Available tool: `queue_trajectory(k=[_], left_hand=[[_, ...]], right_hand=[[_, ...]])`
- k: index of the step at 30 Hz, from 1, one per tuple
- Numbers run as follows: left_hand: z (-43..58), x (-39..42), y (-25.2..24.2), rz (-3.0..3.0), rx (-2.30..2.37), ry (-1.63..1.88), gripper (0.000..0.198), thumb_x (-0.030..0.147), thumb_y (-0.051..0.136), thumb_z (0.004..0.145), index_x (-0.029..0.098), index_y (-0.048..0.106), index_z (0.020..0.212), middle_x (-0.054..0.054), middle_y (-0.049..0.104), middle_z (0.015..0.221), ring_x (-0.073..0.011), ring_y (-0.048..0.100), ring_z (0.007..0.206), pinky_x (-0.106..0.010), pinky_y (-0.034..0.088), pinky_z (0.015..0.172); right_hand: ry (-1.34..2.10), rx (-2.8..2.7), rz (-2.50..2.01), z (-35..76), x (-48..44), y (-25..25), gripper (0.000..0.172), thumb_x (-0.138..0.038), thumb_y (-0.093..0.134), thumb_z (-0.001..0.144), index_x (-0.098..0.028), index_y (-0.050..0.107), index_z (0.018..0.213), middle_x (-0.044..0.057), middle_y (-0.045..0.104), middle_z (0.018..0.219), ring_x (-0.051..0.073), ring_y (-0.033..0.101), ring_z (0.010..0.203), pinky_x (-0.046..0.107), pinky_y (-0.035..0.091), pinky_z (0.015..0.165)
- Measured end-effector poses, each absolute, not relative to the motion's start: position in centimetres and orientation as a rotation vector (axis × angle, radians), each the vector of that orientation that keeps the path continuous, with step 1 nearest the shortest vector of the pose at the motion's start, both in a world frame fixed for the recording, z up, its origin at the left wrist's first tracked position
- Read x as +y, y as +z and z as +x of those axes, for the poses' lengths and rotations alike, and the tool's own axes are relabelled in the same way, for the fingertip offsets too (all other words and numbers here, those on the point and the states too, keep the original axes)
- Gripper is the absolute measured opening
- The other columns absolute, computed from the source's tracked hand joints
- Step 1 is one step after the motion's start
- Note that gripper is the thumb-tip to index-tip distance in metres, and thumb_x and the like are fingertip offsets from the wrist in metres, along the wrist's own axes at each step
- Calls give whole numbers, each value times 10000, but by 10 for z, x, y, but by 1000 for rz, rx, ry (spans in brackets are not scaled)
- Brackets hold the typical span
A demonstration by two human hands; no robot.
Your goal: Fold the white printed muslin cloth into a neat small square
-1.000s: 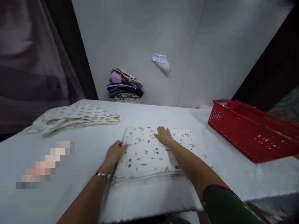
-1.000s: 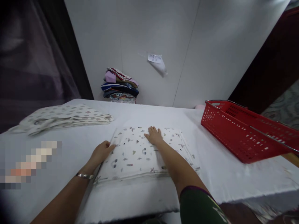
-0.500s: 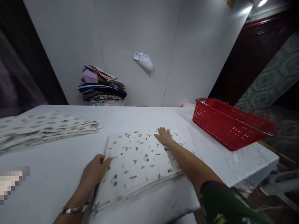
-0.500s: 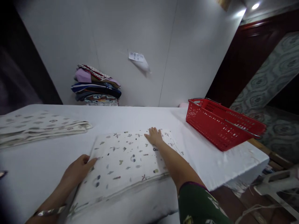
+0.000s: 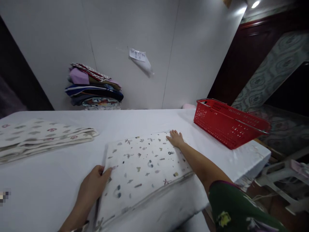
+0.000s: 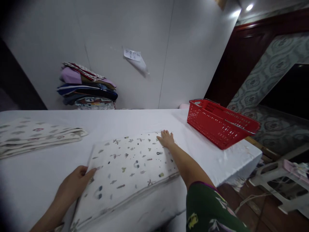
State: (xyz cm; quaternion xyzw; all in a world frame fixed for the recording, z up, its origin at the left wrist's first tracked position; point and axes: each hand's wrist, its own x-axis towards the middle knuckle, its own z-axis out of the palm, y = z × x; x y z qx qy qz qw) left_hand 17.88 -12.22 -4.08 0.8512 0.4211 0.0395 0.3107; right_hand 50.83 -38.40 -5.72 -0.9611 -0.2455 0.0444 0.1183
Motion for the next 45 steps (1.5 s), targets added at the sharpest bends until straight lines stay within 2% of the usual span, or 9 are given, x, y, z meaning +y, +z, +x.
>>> queue_trajectory(k=[5,7,9,15,21,24,29,36,45], left_hand=[[177,-119,-46,2234,1081,140,329,543,451,745,219,501,774,-46,631,726,-251,612,714,-315,418,616],[177,-120,-45,2216,1074,146,323,540,456,742,221,502,766,-45,636,734,-248,614,718,-312,419,620],[176,-121,-43,2200,1076,135,322,540,458,739,222,503,759,-41,637,731,-245,613,714,-309,419,620],[176,-122,-39,2213,1108,90,330,550,442,745,225,502,763,-40,645,751,-242,612,731,-308,416,630],[176,-119,-44,2251,1113,75,368,586,429,742,227,502,779,-47,650,757,-246,610,729,-313,414,630],[177,-117,-46,2246,1115,66,382,601,421,740,230,500,784,-40,655,765,-251,615,751,-314,420,645],[177,-116,-48,2229,1129,-8,431,647,372,738,245,493,835,-14,656,802,-242,610,790,-314,424,685],[177,-113,-48,2210,1149,-29,472,676,356,709,252,503,854,-16,657,793,-251,609,813,-324,425,707],[175,-113,-47,2193,1115,46,411,631,416,714,240,502,809,-22,669,759,-264,611,774,-324,424,667]], right_hand=[[-23,-471,-2704,530,-408,-35,481,-369,256,954,-166,521,1300,68,488,1359,181,408,1269,276,312,1021],[-51,-361,-2708,538,-420,-28,461,-317,273,939,-132,612,1190,93,615,1194,199,548,1114,259,403,906],[-40,-313,-2704,544,-426,-26,401,-310,354,912,-132,678,1065,84,684,1030,193,622,950,233,442,787],[27,-317,-2726,555,-415,-31,246,-343,571,812,-164,720,893,69,703,903,178,633,833,215,430,685],[82,-312,-2782,568,-406,-32,150,-204,628,734,-152,718,842,83,700,864,190,627,819,219,417,667],[81,-295,-2767,572,-409,-33,179,-219,584,783,-148,711,886,82,697,909,177,628,833,206,411,664],[104,-286,-2747,578,-415,-37,270,-374,587,818,-147,705,907,82,692,919,186,625,844,221,414,667],[70,-268,-2735,584,-412,-46,188,-285,592,798,-167,698,899,68,688,942,173,613,862,212,413,687],[61,-288,-2700,578,-420,-45,306,-347,493,877,-131,673,998,92,687,974,185,630,878,229,445,720]])
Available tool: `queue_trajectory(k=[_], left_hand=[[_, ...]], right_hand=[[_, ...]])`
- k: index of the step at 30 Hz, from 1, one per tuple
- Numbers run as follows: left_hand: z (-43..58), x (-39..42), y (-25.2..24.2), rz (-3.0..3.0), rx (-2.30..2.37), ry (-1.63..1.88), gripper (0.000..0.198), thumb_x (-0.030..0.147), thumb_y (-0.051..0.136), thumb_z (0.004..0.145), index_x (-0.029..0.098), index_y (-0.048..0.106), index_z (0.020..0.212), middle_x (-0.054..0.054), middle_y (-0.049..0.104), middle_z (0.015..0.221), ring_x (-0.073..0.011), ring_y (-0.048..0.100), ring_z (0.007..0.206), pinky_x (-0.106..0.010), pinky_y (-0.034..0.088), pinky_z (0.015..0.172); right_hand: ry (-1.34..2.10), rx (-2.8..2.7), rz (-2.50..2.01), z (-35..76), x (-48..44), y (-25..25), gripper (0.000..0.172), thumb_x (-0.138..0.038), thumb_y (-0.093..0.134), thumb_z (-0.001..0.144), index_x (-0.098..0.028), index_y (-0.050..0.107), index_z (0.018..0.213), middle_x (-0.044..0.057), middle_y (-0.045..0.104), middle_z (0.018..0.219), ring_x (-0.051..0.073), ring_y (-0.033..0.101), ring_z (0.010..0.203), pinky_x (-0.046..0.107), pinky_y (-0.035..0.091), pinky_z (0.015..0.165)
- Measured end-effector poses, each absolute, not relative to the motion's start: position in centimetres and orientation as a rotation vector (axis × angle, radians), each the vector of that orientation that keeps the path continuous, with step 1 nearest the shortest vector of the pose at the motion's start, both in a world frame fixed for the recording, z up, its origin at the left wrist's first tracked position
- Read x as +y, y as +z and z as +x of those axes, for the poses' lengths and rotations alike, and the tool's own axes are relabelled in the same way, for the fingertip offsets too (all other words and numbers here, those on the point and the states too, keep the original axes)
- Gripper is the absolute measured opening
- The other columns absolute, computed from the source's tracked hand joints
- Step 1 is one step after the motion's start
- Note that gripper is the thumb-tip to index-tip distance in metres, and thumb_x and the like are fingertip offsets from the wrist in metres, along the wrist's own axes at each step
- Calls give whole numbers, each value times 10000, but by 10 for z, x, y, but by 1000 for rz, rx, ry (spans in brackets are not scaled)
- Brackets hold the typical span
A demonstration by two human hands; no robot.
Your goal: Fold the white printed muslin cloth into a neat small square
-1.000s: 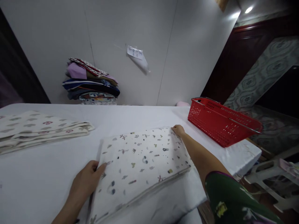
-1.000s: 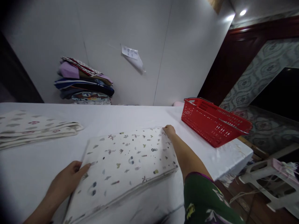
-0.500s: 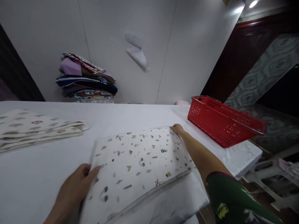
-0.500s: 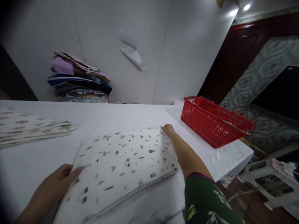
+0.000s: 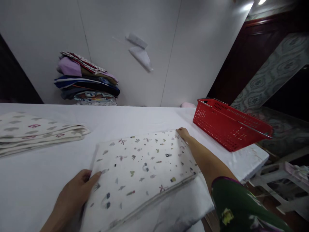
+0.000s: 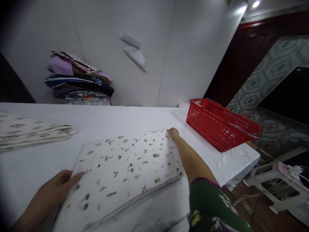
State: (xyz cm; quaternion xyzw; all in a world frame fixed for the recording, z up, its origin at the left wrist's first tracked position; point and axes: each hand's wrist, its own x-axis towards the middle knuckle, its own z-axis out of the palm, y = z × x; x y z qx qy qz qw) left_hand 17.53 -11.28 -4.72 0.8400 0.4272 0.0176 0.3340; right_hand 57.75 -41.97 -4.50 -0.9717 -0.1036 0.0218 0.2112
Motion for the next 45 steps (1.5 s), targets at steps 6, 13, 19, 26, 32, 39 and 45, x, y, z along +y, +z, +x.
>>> queue_trajectory(k=[6,13,19,26,32,39,45], left_hand=[[177,-115,-44,2192,1111,91,387,601,451,714,227,523,786,-27,673,760,-265,608,772,-317,425,657],[177,-124,-28,2207,1086,42,372,551,455,768,193,532,832,-46,669,791,-248,606,781,-299,414,660],[175,-128,-26,2233,1060,130,336,504,464,781,178,538,811,-65,663,801,-238,610,775,-292,418,651],[180,-130,-30,2301,1121,174,314,486,489,756,182,554,802,-90,665,800,-256,622,756,-308,425,629],[175,-138,-21,2193,1082,224,442,571,517,712,148,612,800,-113,679,816,-260,631,773,-311,456,644],[142,-166,-20,1927,1089,158,616,564,596,671,105,590,1083,-152,658,1035,-255,636,858,-296,497,622],[137,-177,-20,2125,1106,173,512,440,651,657,105,596,1040,-154,669,1010,-264,646,864,-315,479,708]], right_hand=[[-103,-563,-2711,523,-443,-44,455,-363,401,926,-151,486,1319,107,411,1414,213,355,1302,326,269,1061],[184,-923,-2908,473,-458,-43,569,-502,297,945,-195,321,1423,95,187,1521,248,122,1398,490,156,1087],[-16,-1126,-2881,442,-463,-44,583,-480,289,950,-150,311,1430,106,201,1516,220,78,1406,456,64,1115],[91,-1134,-2787,411,-481,-47,551,-467,276,956,-185,328,1426,98,205,1515,215,118,1402,443,94,1115],[121,-1118,-2729,397,-489,-45,491,-429,323,949,-207,410,1379,91,290,1486,232,183,1388,455,156,1101],[5,-1170,-2436,369,-500,-52,435,-415,347,939,-203,556,1257,76,486,1360,207,325,1329,406,197,1102],[68,-1393,-2413,339,-465,-49,541,-487,308,943,-210,395,1400,69,283,1490,221,161,1394,439,123,1119]])
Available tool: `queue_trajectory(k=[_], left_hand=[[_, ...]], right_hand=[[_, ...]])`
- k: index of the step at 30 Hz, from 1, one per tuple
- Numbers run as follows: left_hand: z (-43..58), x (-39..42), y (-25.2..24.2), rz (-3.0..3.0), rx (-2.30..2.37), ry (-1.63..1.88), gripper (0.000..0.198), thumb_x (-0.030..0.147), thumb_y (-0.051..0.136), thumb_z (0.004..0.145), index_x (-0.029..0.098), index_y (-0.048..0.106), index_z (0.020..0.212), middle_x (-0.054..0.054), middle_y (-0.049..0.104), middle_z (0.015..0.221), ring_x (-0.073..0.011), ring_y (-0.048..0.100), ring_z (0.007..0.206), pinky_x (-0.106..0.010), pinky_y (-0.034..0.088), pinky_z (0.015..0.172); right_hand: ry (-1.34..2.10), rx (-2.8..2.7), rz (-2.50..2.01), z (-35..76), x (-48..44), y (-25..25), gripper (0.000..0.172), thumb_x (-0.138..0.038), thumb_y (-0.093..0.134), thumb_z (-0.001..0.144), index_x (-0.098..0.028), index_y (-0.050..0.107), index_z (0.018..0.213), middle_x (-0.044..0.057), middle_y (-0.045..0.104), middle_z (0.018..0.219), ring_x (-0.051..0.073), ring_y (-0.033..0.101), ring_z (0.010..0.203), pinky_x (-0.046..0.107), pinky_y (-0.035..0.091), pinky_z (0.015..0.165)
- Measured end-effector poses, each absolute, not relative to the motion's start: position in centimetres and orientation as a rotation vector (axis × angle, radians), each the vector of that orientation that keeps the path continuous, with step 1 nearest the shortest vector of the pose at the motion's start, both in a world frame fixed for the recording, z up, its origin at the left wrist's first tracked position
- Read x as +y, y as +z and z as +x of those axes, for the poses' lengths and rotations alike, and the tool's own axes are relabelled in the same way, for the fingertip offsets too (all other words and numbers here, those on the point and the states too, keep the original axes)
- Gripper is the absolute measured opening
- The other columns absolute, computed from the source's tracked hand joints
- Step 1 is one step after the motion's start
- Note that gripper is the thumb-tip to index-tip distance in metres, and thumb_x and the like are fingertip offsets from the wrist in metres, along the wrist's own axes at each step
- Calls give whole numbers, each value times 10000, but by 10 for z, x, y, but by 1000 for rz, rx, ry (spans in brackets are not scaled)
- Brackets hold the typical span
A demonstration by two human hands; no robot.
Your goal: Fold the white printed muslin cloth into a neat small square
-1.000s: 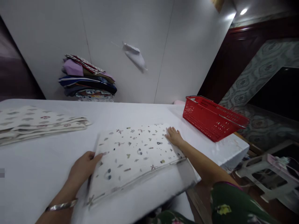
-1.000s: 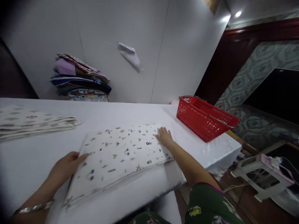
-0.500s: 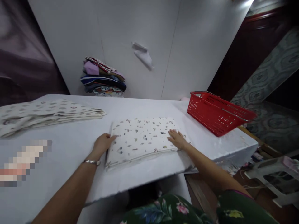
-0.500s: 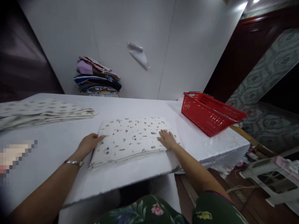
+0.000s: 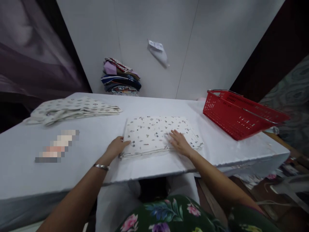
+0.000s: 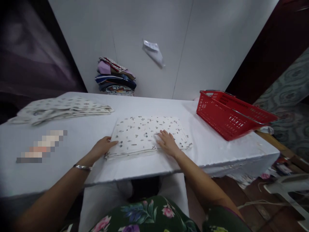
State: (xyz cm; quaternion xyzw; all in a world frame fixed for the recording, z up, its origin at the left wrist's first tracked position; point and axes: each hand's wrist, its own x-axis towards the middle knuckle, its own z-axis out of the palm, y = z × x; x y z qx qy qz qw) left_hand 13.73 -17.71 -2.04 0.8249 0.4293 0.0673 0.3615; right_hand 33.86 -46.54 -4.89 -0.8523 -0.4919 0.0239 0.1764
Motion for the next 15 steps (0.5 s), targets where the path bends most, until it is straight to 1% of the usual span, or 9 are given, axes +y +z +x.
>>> queue_trajectory(k=[3,6,9,12,15], left_hand=[[139,-177,-19,2145,1130,150,415,414,640,666,124,606,961,-137,681,944,-272,649,826,-331,472,695],[138,-176,-21,2066,1137,210,347,375,655,647,128,606,886,-137,684,930,-278,648,842,-343,479,719],[137,-178,-24,1802,1041,251,300,324,655,641,120,595,852,-119,695,871,-251,657,802,-327,502,704],[135,-183,-23,1478,935,232,276,281,663,638,119,587,849,-107,702,826,-225,665,751,-312,523,682],[133,-188,-18,1282,868,203,266,240,675,628,117,592,848,-108,706,798,-213,667,715,-307,533,671]], right_hand=[[205,-1509,-2487,329,-454,-51,586,-528,300,935,-218,341,1430,78,191,1518,245,109,1403,472,83,1119],[309,-1510,-2484,329,-451,-47,609,-568,276,929,-224,345,1427,82,174,1521,245,99,1404,476,91,1116],[267,-1495,-2429,336,-439,-35,632,-584,264,925,-213,336,1432,84,151,1526,233,71,1408,463,85,1118],[187,-1483,-2393,339,-419,-30,630,-573,253,928,-219,301,1447,65,100,1536,217,32,1411,450,65,1124],[284,-1528,-2424,337,-402,-39,644,-566,269,925,-207,266,1460,71,97,1535,229,25,1411,470,66,1120]])
